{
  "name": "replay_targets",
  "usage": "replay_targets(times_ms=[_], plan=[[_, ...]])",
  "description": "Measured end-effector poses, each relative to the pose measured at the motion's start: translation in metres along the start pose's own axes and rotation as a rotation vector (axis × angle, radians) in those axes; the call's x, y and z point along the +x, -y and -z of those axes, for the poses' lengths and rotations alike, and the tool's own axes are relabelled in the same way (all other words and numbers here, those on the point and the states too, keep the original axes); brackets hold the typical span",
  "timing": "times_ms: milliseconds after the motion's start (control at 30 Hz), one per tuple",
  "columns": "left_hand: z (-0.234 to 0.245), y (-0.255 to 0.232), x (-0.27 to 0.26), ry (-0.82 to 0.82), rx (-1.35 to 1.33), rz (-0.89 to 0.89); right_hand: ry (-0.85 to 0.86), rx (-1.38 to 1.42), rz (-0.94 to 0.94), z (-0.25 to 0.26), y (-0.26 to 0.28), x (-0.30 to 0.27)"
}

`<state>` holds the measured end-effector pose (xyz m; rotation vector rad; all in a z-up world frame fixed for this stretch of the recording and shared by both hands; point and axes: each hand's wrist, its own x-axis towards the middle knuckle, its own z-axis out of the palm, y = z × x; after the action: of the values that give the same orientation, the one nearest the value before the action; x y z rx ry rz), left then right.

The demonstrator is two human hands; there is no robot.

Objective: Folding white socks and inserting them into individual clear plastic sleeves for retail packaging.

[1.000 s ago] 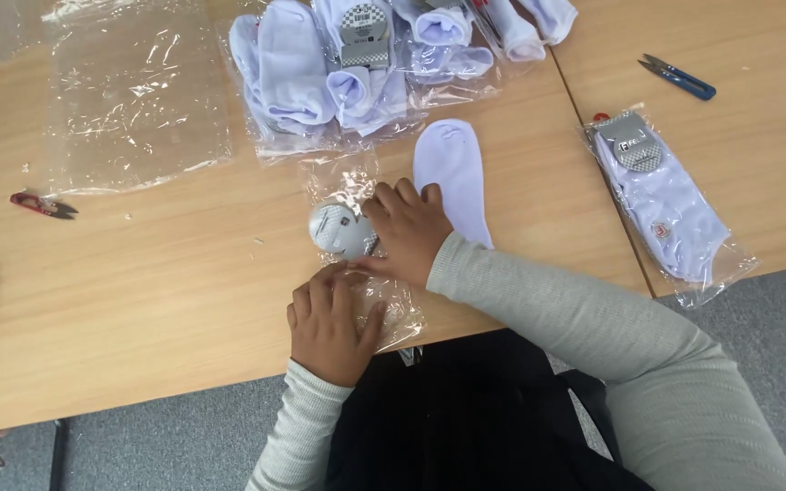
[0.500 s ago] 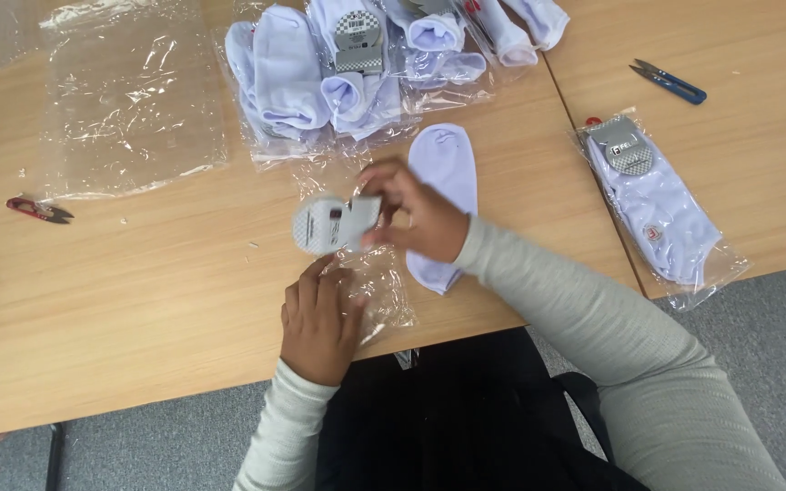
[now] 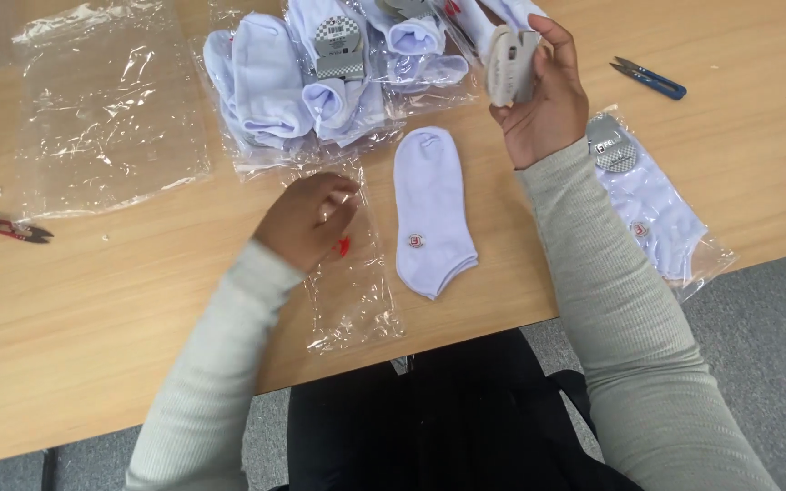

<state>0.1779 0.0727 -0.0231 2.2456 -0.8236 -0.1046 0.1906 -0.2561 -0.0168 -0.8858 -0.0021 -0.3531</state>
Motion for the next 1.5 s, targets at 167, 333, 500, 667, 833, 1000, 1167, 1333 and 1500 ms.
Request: replay_targets(times_ms=[167,333,500,667,833,1000,1167,1333,1500], plan=[[-0.063,0.027,0.066,0.106,0.493,0.008,-0.065,-0.071,-0.073,0.027,-0.005,0.020],[-0.085,0.011,0.083,0.092,0.676,0.097,0.111,-0.501,0.094,0.050,-0.023,0.031],[-0.098,0.039,0.082,-0.008,0.236,0.056,0.148,-0.877,0.079,0.029,-0.015,0.019],[-0.092,0.036,0.076,-0.060,0.021,-0.025,0.184,-0.982,0.121,0.012,-0.008,0.012],[-0.086,0.027,0.074,-0.084,-0.078,-0.224,0.339,-0.998,0.243,0.016,-0.010,0.011],[-0.083,0.015,0.065,-0.035,-0.230,-0.370,0.472,-1.070,0.309,0.019,-0.010,0.012],[-0.085,0.018,0.066,-0.028,-0.207,-0.418,0.387,-1.021,0.169,0.014,-0.003,0.009],[-0.088,0.021,0.067,-0.005,-0.154,-0.438,0.492,-0.884,-0.104,0.002,0.012,-0.002],[-0.088,0.020,0.068,-0.002,-0.173,-0.438,0.474,-1.134,-0.126,-0.008,0.019,-0.007]])
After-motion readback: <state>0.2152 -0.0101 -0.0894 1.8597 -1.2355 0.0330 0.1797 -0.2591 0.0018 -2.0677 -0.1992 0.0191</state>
